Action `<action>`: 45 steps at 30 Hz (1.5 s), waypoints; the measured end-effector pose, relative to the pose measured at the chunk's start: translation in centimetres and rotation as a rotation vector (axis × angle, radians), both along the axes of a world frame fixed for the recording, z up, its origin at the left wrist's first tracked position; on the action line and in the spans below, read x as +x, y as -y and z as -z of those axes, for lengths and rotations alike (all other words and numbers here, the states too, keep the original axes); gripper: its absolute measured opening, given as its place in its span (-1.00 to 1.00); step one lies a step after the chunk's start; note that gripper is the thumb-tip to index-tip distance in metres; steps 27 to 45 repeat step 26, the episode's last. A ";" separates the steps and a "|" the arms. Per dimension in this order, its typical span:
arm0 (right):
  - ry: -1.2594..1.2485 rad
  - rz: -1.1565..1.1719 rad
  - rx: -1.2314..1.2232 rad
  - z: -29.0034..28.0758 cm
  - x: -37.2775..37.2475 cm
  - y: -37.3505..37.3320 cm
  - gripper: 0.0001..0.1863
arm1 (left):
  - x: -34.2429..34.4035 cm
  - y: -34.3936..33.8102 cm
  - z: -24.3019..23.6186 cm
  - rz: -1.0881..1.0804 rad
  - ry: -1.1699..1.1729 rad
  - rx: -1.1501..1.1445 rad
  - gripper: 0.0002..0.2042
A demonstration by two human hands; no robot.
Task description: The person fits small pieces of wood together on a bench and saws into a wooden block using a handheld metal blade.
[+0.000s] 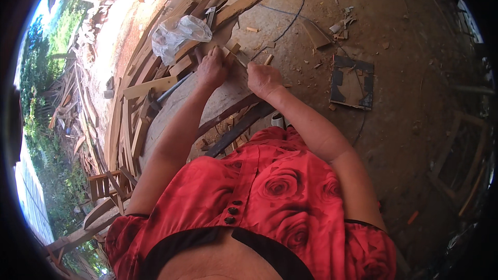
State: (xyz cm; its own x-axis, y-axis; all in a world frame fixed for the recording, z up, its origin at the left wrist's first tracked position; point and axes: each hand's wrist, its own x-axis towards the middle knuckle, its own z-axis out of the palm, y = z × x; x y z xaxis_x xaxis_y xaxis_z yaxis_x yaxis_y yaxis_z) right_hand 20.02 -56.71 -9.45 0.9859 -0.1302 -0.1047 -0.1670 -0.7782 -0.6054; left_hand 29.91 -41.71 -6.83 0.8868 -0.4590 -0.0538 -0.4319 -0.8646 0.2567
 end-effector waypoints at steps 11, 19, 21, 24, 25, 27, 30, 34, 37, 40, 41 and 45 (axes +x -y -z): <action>-0.022 0.005 -0.122 -1.4 -0.4 -1.1 -0.82 | 0.4 -1.2 0.8 -0.001 0.020 -0.134 -0.61; 0.016 0.004 -0.142 -1.5 -0.9 -1.5 -0.79 | -3.0 -5.5 -6.7 0.094 0.113 -0.155 -0.48; 0.059 -0.016 -0.149 0.1 -1.1 -1.2 -0.75 | -4.4 -6.4 -13.3 0.173 -0.606 -0.658 -0.56; 0.095 0.028 0.134 6.2 -1.7 1.2 -0.77 | -9.5 -6.1 -25.3 0.490 -0.896 -1.124 -0.47; -0.045 -0.013 -0.192 2.0 -0.5 0.1 -0.76 | -8.7 -6.0 -26.2 0.915 -0.600 -1.127 -0.44; -0.035 -0.069 -0.201 -0.5 -0.1 -0.5 -0.76 | -9.5 -6.5 -26.6 0.871 -0.557 -1.143 -0.44; -0.035 -0.069 -0.201 -0.5 -0.1 -0.5 -0.76 | -9.5 -6.5 -26.6 0.871 -0.557 -1.143 -0.44; -0.035 -0.069 -0.201 -0.5 -0.1 -0.5 -0.76 | -9.5 -6.5 -26.6 0.871 -0.557 -1.143 -0.44; -0.035 -0.069 -0.201 -0.5 -0.1 -0.5 -0.76 | -9.5 -6.5 -26.6 0.871 -0.557 -1.143 -0.44; -0.035 -0.069 -0.201 -0.5 -0.1 -0.5 -0.76 | -9.5 -6.5 -26.6 0.871 -0.557 -1.143 -0.44; -0.035 -0.069 -0.201 -0.5 -0.1 -0.5 -0.76 | -9.5 -6.5 -26.6 0.871 -0.557 -1.143 -0.44; -0.035 -0.069 -0.201 -0.5 -0.1 -0.5 -0.76 | -9.5 -6.5 -26.6 0.871 -0.557 -1.143 -0.44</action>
